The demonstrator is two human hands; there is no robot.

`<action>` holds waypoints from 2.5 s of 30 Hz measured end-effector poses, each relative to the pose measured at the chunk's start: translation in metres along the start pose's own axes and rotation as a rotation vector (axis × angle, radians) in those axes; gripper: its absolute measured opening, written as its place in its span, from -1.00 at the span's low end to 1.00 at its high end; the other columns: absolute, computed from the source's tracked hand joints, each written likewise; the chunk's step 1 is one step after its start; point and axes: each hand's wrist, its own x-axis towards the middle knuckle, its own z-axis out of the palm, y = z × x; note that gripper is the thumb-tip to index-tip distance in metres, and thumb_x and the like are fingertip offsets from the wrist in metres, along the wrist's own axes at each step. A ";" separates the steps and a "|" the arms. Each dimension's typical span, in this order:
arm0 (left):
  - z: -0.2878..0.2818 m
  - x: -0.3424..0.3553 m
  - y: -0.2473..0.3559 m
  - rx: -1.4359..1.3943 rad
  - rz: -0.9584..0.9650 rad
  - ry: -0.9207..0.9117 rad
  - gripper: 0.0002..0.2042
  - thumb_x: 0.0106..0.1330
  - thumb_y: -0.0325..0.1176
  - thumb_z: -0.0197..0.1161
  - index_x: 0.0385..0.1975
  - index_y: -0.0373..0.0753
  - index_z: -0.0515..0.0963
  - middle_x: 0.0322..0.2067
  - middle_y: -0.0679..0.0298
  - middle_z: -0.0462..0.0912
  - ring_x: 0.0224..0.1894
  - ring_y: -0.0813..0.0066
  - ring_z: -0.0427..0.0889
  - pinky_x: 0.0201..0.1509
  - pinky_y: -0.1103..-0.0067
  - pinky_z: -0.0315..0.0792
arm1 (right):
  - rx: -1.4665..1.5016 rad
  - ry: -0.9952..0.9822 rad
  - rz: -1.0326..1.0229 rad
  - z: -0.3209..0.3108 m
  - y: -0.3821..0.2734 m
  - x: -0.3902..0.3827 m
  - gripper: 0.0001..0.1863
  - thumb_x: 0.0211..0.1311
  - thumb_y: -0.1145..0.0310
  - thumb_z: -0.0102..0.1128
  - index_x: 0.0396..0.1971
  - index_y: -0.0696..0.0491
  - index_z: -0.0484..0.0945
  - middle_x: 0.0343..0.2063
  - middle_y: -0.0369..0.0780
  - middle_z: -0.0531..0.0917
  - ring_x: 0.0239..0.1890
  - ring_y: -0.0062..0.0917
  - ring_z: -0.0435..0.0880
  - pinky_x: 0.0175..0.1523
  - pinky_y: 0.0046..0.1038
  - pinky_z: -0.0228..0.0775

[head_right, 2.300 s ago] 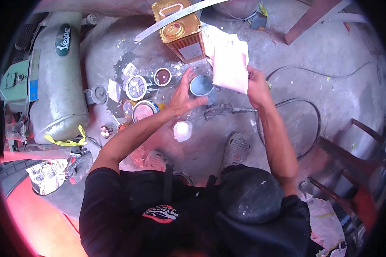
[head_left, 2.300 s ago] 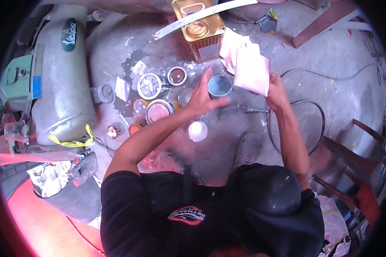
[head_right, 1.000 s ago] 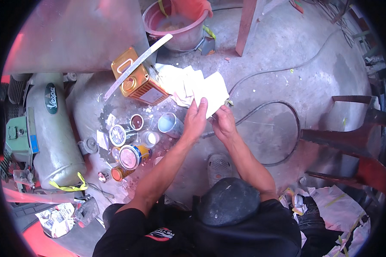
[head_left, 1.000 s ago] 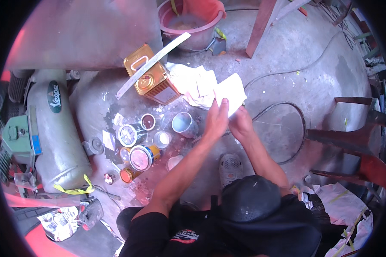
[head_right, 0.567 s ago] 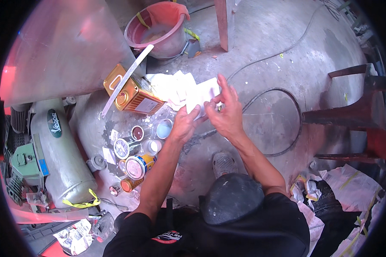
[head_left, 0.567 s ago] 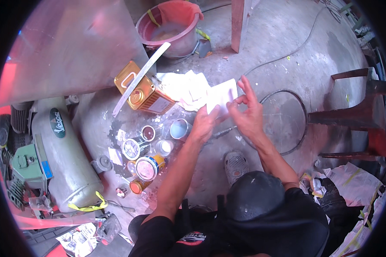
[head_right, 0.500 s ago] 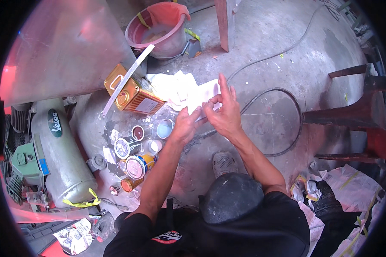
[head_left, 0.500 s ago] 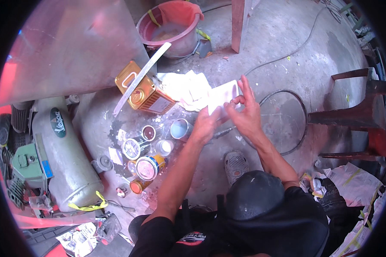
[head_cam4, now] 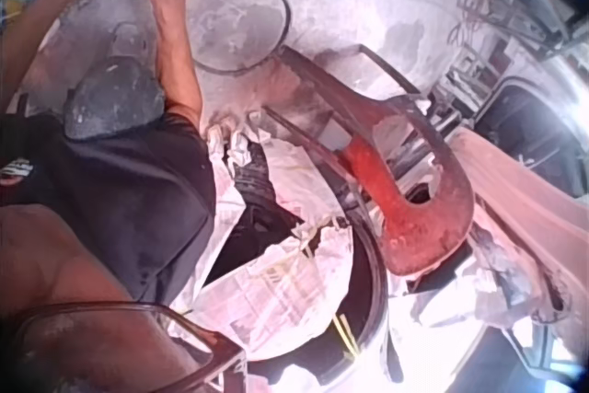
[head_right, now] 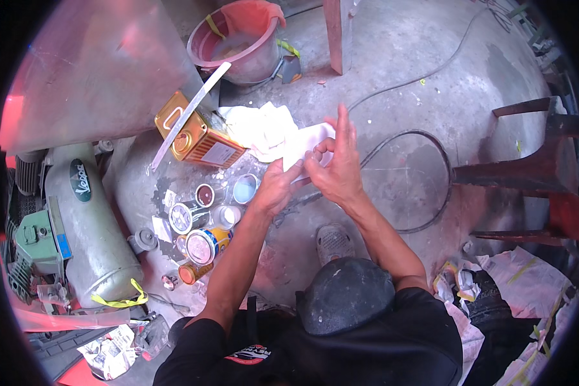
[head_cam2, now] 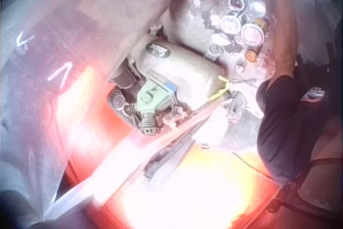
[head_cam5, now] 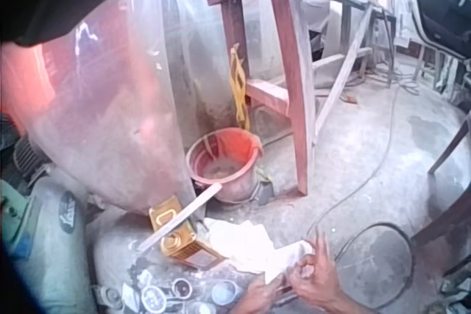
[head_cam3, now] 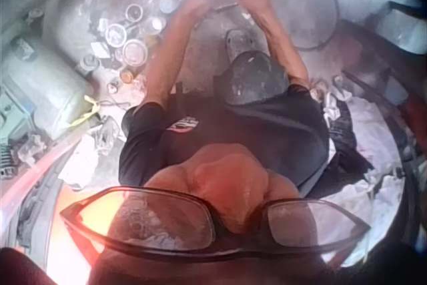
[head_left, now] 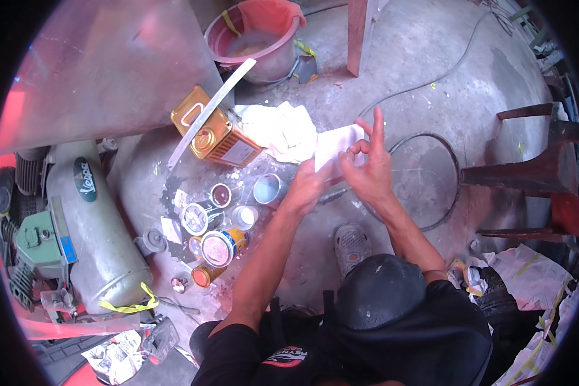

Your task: The person sits on the floor and pours a liquid from a small container into a larger container using a paper funnel. They then wipe the funnel and the container with a cloth. Finally, they pick up a spray gun and wipe it with the cloth.

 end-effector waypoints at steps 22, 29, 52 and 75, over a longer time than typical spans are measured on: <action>-0.013 -0.002 -0.008 -0.002 -0.051 -0.019 -0.69 0.45 -0.41 0.05 0.15 -0.30 0.38 0.09 0.19 0.49 0.14 0.35 0.50 0.24 0.27 0.44 | -0.197 0.126 -0.269 0.002 0.013 0.002 -0.07 0.11 0.34 0.28 0.40 0.21 -0.07 0.38 0.01 0.10 0.42 0.02 0.01 0.44 -0.10 -0.13; -0.014 -0.005 -0.005 0.007 -0.068 -0.055 -0.67 0.44 -0.43 0.06 0.15 -0.34 0.37 0.09 0.15 0.49 0.13 0.34 0.51 0.25 0.27 0.44 | -0.570 -0.003 -0.361 -0.012 0.009 0.011 -0.45 0.01 0.12 0.44 0.01 0.04 0.58 0.21 -0.10 0.43 0.33 -0.05 0.21 0.36 -0.10 0.06; -0.027 -0.006 -0.001 0.047 -0.142 -0.182 -0.61 0.40 -0.34 0.14 0.16 -0.38 0.40 0.05 0.21 0.54 0.08 0.43 0.55 0.19 0.46 0.43 | -0.100 0.220 -0.104 -0.016 0.016 0.022 -0.78 0.26 0.29 0.28 -0.30 0.17 0.63 -0.15 -0.14 0.68 -0.08 -0.40 0.62 0.03 -0.41 0.40; -0.032 -0.002 -0.006 0.241 -0.123 -0.211 -0.62 0.39 -0.34 0.16 0.13 -0.39 0.45 -0.01 0.25 0.58 0.02 0.53 0.54 0.14 0.56 0.38 | -0.139 0.328 -0.058 -0.009 0.019 0.021 -0.75 0.44 0.25 0.00 -0.21 0.12 0.55 -0.44 -0.18 0.73 -0.42 -0.55 0.68 -0.31 -0.47 0.45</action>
